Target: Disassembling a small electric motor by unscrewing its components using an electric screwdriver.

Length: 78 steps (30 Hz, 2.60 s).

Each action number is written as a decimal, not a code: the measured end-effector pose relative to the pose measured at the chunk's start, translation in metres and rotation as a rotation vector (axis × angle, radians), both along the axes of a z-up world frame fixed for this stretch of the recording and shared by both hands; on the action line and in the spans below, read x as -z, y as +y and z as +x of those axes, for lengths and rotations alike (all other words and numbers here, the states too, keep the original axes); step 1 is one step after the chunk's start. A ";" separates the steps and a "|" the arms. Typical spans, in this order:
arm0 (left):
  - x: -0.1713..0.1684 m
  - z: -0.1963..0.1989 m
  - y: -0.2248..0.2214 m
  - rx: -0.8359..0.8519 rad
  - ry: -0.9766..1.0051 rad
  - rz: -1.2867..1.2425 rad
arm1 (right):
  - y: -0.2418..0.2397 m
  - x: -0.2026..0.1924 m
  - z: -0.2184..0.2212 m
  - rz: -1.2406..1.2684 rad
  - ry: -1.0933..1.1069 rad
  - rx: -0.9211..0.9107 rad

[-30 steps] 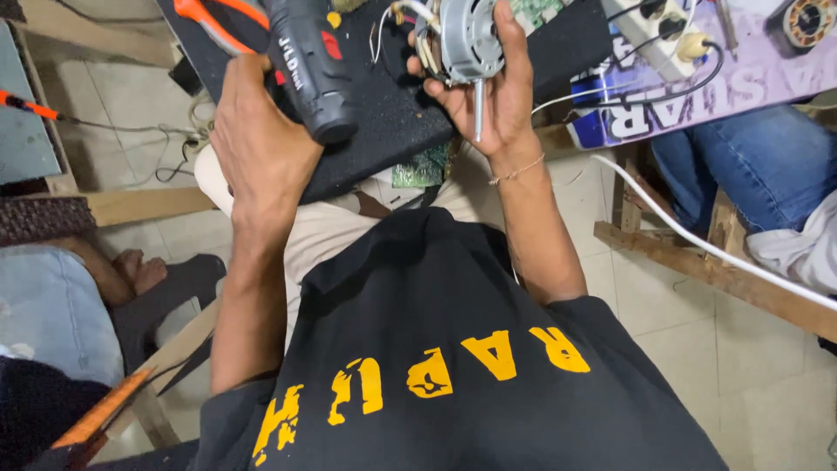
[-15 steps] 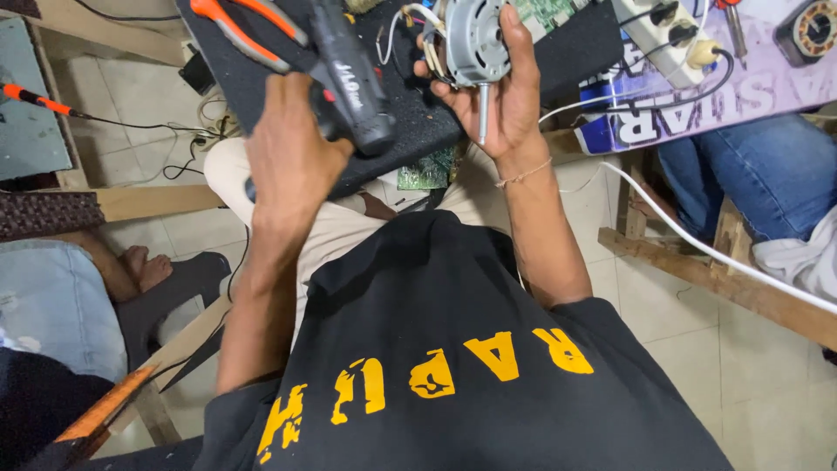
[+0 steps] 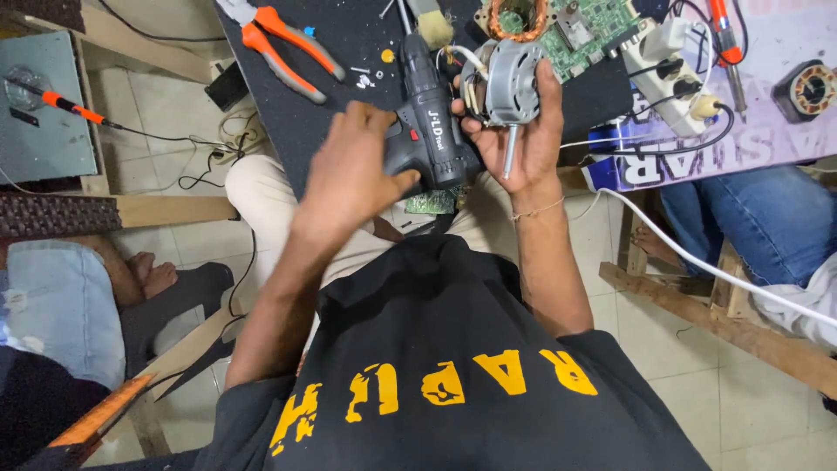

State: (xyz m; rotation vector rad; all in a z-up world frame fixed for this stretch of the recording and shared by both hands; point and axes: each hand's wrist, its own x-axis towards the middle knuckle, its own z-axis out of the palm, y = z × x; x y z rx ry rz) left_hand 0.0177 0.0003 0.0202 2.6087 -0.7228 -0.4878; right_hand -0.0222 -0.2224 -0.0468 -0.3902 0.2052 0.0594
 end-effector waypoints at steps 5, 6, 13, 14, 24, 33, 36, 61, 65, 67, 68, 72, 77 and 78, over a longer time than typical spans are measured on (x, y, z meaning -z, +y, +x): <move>-0.018 0.033 0.015 -0.179 -0.083 -0.266 | -0.001 0.005 -0.002 0.015 -0.032 0.002; -0.006 0.039 0.012 -0.169 -0.082 -0.267 | 0.000 0.007 -0.004 0.013 -0.032 0.011; 0.052 0.065 0.000 -0.032 -0.465 0.032 | -0.002 0.018 -0.010 -0.039 -0.105 0.010; 0.050 0.065 0.000 -0.041 -0.441 0.042 | -0.002 0.017 -0.012 -0.030 -0.096 0.012; 0.073 0.075 0.007 -0.016 -0.613 0.176 | -0.009 0.024 -0.010 0.094 -0.083 -0.013; 0.060 0.073 0.005 0.011 -0.744 0.211 | -0.012 0.019 -0.007 0.143 -0.051 0.002; 0.039 0.065 0.003 -0.084 -0.473 -0.041 | -0.012 0.017 -0.006 0.146 -0.052 -0.008; -0.011 -0.005 -0.066 0.101 -0.121 -0.995 | -0.004 0.017 0.001 0.174 -0.083 0.066; 0.001 -0.006 -0.069 0.118 -0.179 -0.963 | -0.004 0.028 0.003 0.182 -0.067 0.117; 0.007 -0.006 -0.070 0.107 -0.183 -0.942 | -0.002 0.023 0.004 0.145 -0.052 0.105; 0.010 -0.007 -0.071 0.100 -0.186 -0.922 | -0.002 0.020 0.004 0.108 -0.038 0.097; 0.007 -0.009 -0.070 0.110 -0.277 -0.893 | 0.000 0.022 0.003 0.108 -0.067 0.098; 0.008 -0.001 -0.059 0.185 -0.393 -0.730 | 0.003 0.020 0.001 0.062 -0.039 0.123; 0.000 -0.003 -0.056 0.185 -0.393 -0.727 | 0.003 0.020 0.000 0.065 -0.039 0.123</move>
